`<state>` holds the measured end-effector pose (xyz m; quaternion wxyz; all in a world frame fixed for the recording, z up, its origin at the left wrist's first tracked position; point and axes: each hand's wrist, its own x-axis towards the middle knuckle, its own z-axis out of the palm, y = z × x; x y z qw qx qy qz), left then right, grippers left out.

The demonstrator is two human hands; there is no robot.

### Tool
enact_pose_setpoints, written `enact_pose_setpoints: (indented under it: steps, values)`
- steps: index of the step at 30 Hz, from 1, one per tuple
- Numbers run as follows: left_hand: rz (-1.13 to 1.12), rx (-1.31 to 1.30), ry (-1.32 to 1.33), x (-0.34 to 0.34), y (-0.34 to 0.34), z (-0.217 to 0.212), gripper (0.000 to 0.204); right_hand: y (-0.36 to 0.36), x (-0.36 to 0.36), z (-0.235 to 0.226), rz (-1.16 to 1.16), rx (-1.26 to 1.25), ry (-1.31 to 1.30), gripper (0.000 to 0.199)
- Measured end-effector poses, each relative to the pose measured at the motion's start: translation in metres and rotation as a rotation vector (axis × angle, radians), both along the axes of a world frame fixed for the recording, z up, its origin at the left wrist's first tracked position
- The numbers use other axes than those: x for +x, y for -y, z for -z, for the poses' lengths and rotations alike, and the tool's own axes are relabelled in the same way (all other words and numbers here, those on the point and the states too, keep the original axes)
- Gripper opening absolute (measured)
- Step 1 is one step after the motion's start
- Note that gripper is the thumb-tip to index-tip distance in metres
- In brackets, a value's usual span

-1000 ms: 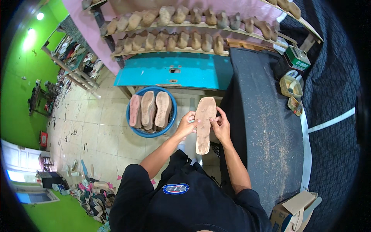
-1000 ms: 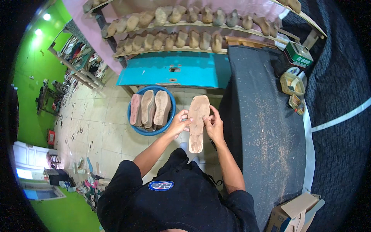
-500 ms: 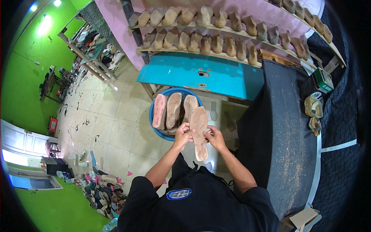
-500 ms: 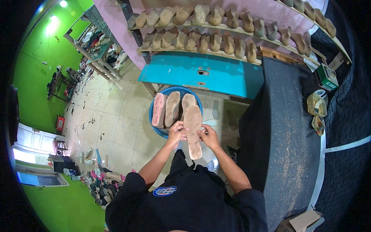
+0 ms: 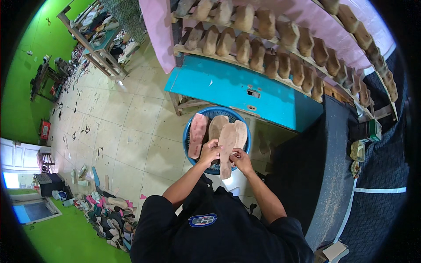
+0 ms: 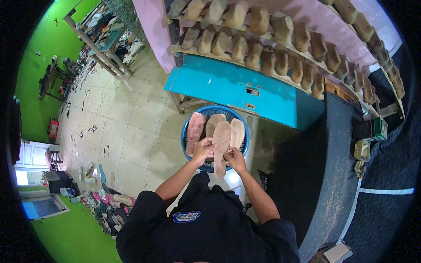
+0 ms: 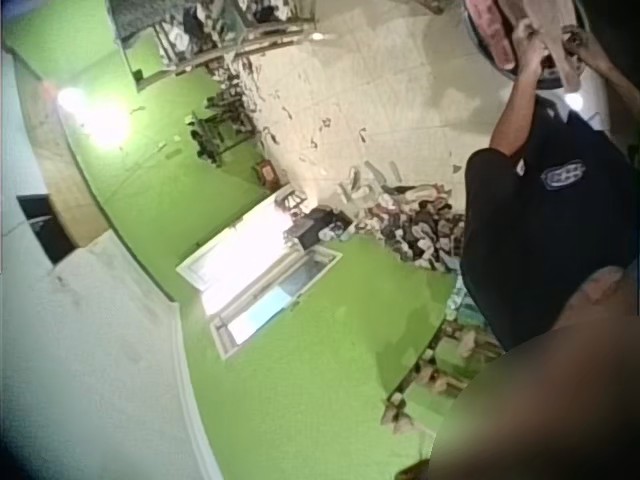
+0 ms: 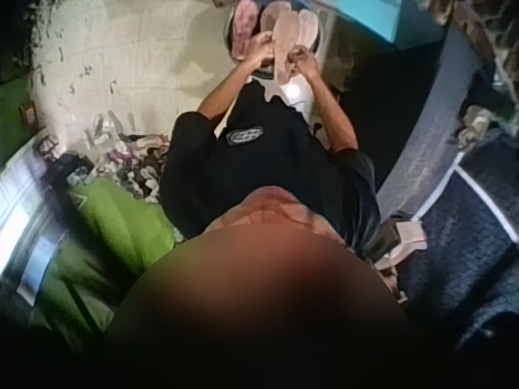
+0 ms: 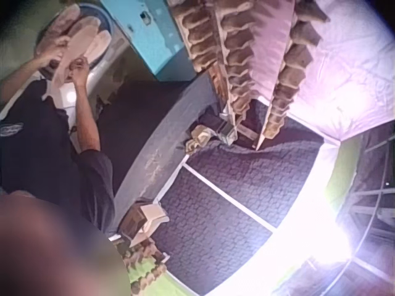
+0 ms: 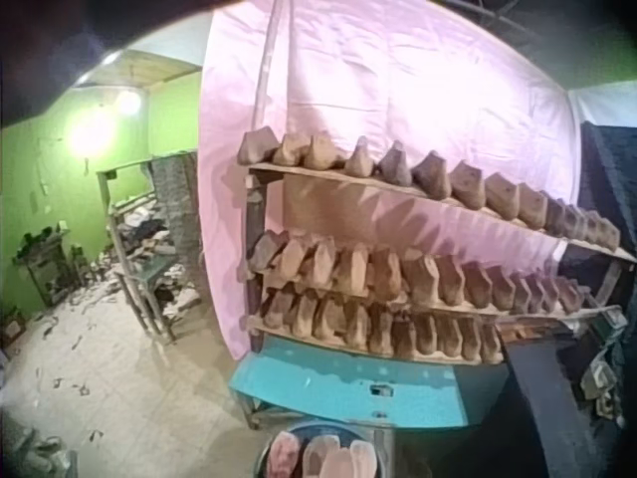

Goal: Applying adhesive to shoe insoles using a brush at a manufacturing workstation.

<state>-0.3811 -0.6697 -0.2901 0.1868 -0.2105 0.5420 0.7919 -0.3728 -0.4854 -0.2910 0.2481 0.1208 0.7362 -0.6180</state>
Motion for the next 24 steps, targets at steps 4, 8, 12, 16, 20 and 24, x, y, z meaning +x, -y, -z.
enact_pose_setpoints:
  steps: [4, 8, 12, 16, 20, 24]
  values:
    - [-0.077, -0.044, 0.102, -0.011, 0.027, 0.022, 0.025, 0.029, -0.015, 0.022, -0.069, 0.052, 0.061, 0.042]
    - [-0.108, 0.044, 0.091, -0.019, 0.065, 0.061, 0.032, 0.067, -0.016, 0.045, -0.155, 0.076, -0.058, 0.058]
    - [-0.104, -0.196, 0.001, -0.029, 0.086, 0.081, 0.028, 0.097, -0.022, 0.051, -0.277, 0.241, -0.086, 0.072]
    - [-0.158, -0.480, -0.151, -0.040, 0.101, 0.112, 0.032, 0.122, -0.028, 0.061, -0.328, 0.360, -0.215, 0.084]
    - [-0.112, -0.546, -0.123, -0.049, 0.101, 0.111, 0.034, 0.132, -0.033, 0.057, -0.260, 0.289, -0.157, 0.080]
    - [-0.188, -0.593, -0.205, -0.060, 0.097, 0.119, 0.032, 0.136, -0.036, 0.080, -0.241, 0.400, -0.259, 0.075]
